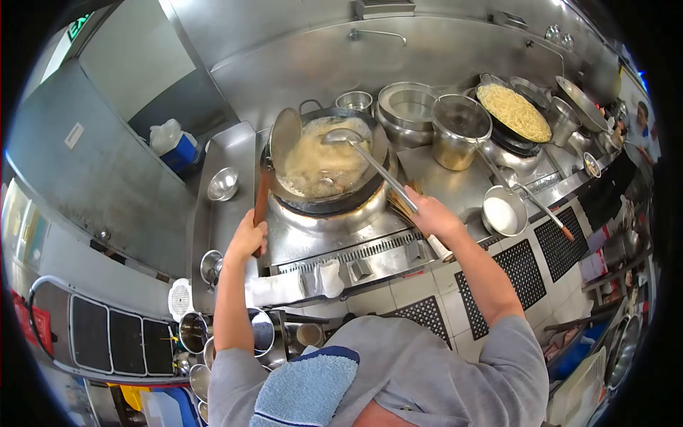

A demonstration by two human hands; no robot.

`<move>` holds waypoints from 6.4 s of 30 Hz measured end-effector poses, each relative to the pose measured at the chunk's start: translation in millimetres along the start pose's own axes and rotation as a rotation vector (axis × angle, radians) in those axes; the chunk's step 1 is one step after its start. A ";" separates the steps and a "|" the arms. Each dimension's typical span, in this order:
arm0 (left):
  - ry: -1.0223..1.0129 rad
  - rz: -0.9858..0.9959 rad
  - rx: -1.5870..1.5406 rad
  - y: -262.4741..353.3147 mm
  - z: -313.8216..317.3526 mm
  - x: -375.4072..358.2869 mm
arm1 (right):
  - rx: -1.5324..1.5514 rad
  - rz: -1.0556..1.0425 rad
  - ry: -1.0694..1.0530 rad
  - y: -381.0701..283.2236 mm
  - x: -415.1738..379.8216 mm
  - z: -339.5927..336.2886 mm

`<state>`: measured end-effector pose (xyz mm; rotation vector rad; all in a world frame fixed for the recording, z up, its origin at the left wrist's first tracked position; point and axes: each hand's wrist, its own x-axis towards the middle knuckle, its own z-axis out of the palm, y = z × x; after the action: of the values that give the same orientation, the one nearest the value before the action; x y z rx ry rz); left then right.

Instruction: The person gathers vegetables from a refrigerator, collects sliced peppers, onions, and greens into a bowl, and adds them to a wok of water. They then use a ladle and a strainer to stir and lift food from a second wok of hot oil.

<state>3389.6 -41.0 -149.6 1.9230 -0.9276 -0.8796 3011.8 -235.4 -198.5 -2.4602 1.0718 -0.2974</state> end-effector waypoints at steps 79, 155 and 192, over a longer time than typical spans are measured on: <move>0.292 -0.260 -0.150 -228.8 91.6 -200.0 | 0.870 0.081 -0.425 -44.9 -58.1 -31.8; 0.298 0.518 0.733 17.1 189.7 83.3 | -0.056 -0.027 -0.067 23.0 13.0 -53.4; -0.389 0.449 0.257 -103.8 227.0 -121.5 | 0.552 0.202 -0.109 16.6 -103.2 -75.5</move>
<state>3171.3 21.3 -309.4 1.6654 -1.6983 -0.9061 2904.1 -192.7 -142.1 -1.8453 1.0180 -0.3378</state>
